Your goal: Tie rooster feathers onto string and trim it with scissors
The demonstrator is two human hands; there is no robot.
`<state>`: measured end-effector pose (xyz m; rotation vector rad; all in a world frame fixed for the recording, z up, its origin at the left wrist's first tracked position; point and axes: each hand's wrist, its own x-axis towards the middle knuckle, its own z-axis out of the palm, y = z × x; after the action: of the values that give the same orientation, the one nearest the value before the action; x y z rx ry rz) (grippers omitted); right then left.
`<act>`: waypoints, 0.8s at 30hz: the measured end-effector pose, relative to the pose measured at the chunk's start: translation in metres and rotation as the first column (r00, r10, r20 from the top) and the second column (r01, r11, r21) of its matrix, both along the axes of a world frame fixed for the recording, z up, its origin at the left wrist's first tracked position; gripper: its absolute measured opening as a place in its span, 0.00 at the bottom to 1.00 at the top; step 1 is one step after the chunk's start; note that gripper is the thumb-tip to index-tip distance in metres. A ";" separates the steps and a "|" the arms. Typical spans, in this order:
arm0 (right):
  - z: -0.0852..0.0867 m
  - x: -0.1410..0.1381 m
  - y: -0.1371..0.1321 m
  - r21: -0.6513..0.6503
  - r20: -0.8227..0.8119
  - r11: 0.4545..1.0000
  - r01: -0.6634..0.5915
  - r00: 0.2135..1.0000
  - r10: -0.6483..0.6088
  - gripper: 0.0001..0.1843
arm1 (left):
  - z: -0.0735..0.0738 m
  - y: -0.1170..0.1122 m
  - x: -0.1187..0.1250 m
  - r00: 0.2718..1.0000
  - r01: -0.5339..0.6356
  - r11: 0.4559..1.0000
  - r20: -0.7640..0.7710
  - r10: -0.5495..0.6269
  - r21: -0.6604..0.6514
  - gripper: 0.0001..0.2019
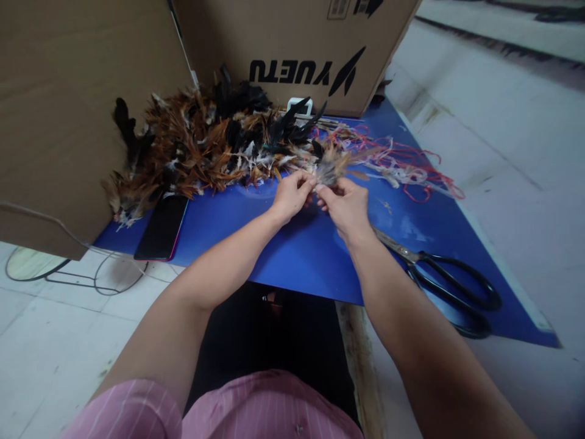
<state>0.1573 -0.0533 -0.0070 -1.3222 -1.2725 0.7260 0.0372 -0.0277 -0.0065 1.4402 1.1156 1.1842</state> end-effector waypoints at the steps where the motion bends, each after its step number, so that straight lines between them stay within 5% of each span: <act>1: 0.003 0.002 0.000 0.008 0.003 1.000 0.017 1.000 -0.017 0.10 | 0.002 -0.001 0.000 1.000 0.000 1.000 0.017 0.001 -0.026 0.07; 6: 0.013 0.012 0.000 0.112 0.091 0.985 0.130 0.986 -0.140 0.09 | 0.010 -0.006 -0.001 0.998 0.006 0.997 0.059 -0.001 -0.082 0.09; 14: 0.005 0.018 0.002 0.356 0.402 0.929 0.096 0.882 -0.246 0.14 | 0.009 -0.006 -0.001 0.999 0.037 0.998 0.021 -0.036 -0.053 0.09; 24: 0.006 0.018 -0.001 0.407 0.478 0.912 0.048 0.840 -0.257 0.12 | 0.011 -0.007 0.000 0.996 0.061 0.994 0.069 -0.054 -0.095 0.09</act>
<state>0.1756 -0.0544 -0.0014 -1.3163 -1.6139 -0.0285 0.0375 -0.0352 0.0046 1.3409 1.0642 1.1150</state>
